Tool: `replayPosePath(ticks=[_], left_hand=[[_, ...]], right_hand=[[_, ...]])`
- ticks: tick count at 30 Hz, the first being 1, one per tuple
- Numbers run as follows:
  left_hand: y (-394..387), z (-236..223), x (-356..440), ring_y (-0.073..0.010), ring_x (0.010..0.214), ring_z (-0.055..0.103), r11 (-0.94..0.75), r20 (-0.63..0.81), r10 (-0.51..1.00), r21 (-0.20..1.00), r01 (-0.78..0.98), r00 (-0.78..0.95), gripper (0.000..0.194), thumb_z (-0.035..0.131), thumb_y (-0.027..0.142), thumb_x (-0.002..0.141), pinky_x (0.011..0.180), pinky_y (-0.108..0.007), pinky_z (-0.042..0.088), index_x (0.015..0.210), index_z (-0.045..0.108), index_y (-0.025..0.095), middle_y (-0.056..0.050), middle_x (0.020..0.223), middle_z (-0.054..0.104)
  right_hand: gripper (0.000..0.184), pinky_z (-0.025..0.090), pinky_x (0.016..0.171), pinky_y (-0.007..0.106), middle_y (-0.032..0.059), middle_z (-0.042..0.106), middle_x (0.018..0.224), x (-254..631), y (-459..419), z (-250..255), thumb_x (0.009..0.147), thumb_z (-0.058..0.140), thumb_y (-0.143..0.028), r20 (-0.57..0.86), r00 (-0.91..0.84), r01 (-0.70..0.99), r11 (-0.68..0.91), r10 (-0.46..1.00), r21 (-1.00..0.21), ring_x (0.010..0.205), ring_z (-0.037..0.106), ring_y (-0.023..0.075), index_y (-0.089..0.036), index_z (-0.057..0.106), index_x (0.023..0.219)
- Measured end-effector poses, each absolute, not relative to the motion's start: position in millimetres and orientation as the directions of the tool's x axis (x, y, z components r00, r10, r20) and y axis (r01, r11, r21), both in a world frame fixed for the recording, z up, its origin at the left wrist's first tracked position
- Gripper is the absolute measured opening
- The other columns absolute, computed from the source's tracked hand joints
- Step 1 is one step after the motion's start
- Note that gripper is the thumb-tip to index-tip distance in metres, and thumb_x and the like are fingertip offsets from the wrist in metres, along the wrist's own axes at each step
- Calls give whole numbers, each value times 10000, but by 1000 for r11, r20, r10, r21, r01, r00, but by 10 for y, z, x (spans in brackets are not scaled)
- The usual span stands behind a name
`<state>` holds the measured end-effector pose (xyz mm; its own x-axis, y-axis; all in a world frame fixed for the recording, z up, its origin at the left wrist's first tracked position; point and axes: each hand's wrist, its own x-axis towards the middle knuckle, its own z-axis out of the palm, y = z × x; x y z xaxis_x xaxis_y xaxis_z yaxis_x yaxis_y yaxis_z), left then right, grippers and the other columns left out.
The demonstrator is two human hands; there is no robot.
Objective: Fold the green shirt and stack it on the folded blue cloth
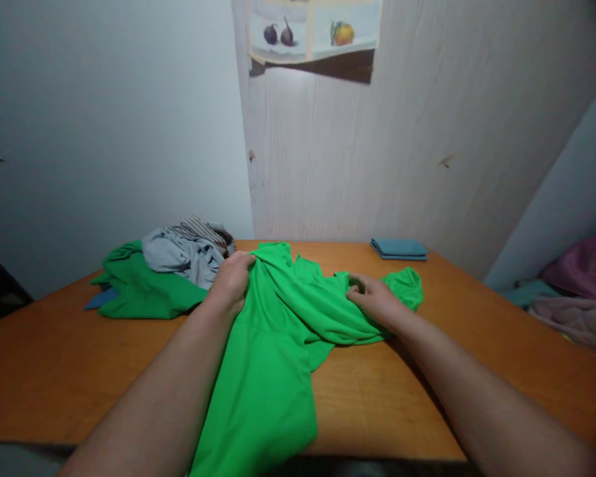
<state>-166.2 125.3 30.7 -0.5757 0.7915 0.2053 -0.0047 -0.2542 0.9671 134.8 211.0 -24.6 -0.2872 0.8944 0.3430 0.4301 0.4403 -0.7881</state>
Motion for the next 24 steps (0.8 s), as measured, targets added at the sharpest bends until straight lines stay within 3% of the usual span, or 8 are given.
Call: replayPosePath(ticks=[3, 7, 9, 13, 16, 24], left_hand=[[1264, 318, -1698, -167, 665, 557, -302, 190, 788, 948, -98, -585, 206, 685, 304, 579, 656, -284, 453, 727, 593, 193, 34, 646, 591], [1268, 300, -1695, -175, 683, 578, -293, 179, 797, 950, -110, -576, 225, 700, 320, 580, 671, -297, 470, 731, 599, 187, 25, 671, 621], [1265, 290, -1691, -174, 675, 584, -273, 163, 817, 954, -123, -553, 246, 714, 326, 574, 670, -298, 473, 738, 597, 184, 26, 666, 621], [1269, 273, -1704, -171, 634, 589, -233, 128, 843, 962, -141, -522, 295, 750, 320, 542, 660, -305, 482, 755, 604, 178, 28, 649, 626], [1285, 265, -1723, -170, 612, 587, -234, 122, 838, 961, -149, -532, 297, 744, 323, 543, 654, -314, 488, 759, 597, 183, 28, 642, 631], [1292, 290, -1731, -201, 672, 629, -247, 120, 835, 954, -171, -536, 312, 734, 319, 547, 699, -347, 508, 802, 607, 190, 26, 646, 628]], right_hand=[[390, 406, 593, 278, -10, 682, 671, 1370, 2084, -245, 707, 731, -329, 345, -354, 495, 488, 869, -719, 621, 585, 183, -207, 748, 1078], [134, 403, 629, 284, 5, 702, 712, 1385, 2092, -280, 734, 695, -321, 360, -440, 496, 557, 823, -666, 677, 598, 194, -243, 756, 826], [101, 394, 627, 284, 2, 677, 693, 1388, 2106, -276, 752, 640, -302, 381, -424, 482, 561, 821, -673, 669, 582, 187, -236, 715, 734], [130, 383, 607, 290, -15, 591, 655, 1418, 2098, -151, 766, 601, -348, 468, -71, 364, 460, 881, -810, 635, 520, 171, -229, 643, 732], [156, 370, 559, 292, -38, 535, 633, 1472, 2074, -10, 781, 591, -392, 360, 176, 162, 333, 916, -929, 587, 481, 162, -241, 616, 813], [198, 406, 620, 264, -33, 531, 740, 1568, 2111, 122, 716, 603, -373, 397, 388, -41, 446, 832, -894, 682, 479, 147, -215, 582, 833]])
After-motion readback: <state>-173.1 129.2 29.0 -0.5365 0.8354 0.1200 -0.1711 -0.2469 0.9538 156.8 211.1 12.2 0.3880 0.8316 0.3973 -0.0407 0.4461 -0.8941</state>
